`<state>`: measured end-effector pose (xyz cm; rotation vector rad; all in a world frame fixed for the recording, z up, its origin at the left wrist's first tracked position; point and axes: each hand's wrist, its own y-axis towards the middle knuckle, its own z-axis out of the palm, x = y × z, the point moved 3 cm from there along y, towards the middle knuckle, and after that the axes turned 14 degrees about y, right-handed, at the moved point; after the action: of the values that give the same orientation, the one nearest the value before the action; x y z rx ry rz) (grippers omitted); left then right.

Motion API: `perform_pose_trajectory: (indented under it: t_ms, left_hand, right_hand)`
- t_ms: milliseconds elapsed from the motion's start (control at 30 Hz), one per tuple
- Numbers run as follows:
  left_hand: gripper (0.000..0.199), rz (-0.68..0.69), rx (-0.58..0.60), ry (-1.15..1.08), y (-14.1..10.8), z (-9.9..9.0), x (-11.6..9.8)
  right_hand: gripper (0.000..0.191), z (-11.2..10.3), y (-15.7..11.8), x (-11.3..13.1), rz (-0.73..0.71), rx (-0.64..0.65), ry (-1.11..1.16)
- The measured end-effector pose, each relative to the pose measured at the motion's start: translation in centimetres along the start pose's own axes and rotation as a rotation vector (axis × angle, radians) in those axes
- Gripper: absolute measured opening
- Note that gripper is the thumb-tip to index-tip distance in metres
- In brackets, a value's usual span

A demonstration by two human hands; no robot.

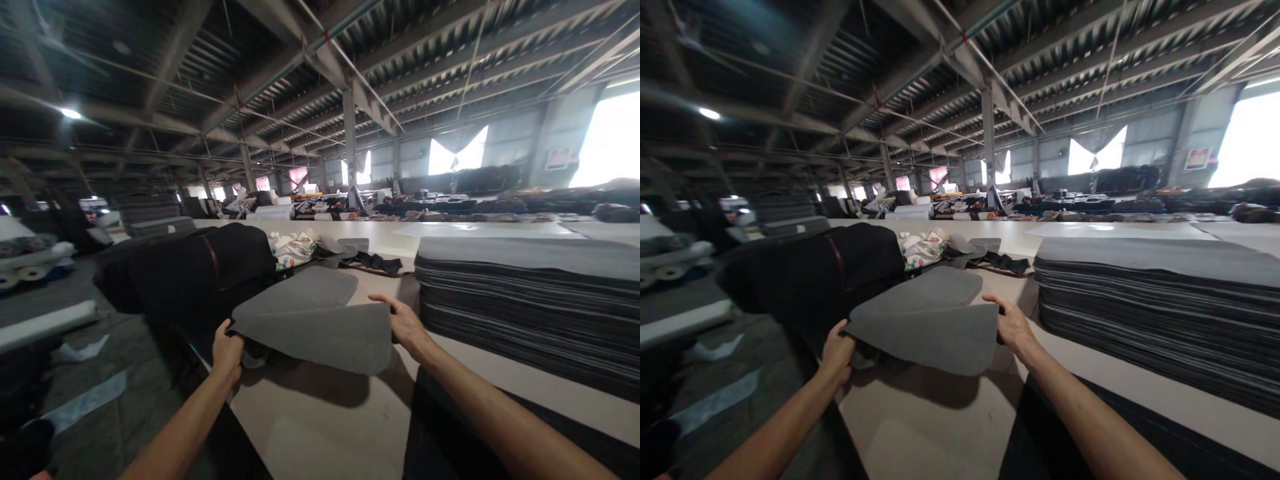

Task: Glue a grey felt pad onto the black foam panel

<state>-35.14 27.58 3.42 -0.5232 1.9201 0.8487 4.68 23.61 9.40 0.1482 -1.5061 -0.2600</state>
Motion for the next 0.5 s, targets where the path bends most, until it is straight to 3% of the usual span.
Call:
perform_pose_trajectory:
  t_ms: [100, 200, 333, 433, 500]
  left_hand:
    - [0.046, 0.022, -0.048, -0.013, -0.4, -1.2, -0.7]
    - [0.039, 0.093, -0.114, -0.008, -1.2, -3.4, -2.4]
    - [0.036, 0.348, -0.209, -0.019, -3.2, -5.9, -6.9]
    - [0.036, 0.318, -0.003, -0.088, -5.2, -5.3, -10.2]
    - [0.040, 0.232, 0.167, -0.114, -6.7, -3.8, -11.9]
  right_hand:
    - [0.040, 0.2, -0.9, 1.5, -0.081, 0.009, 0.013]
    - [0.031, -1.2, -3.5, 4.1, -0.183, -0.016, -0.019]
    - [0.041, -5.0, -8.2, 8.7, -0.226, -0.067, -0.024]
    - [0.061, -7.6, -11.8, 11.1, -0.138, -0.051, -0.093]
    - [0.058, -8.7, -14.1, 11.9, -0.083, -0.019, -0.145]
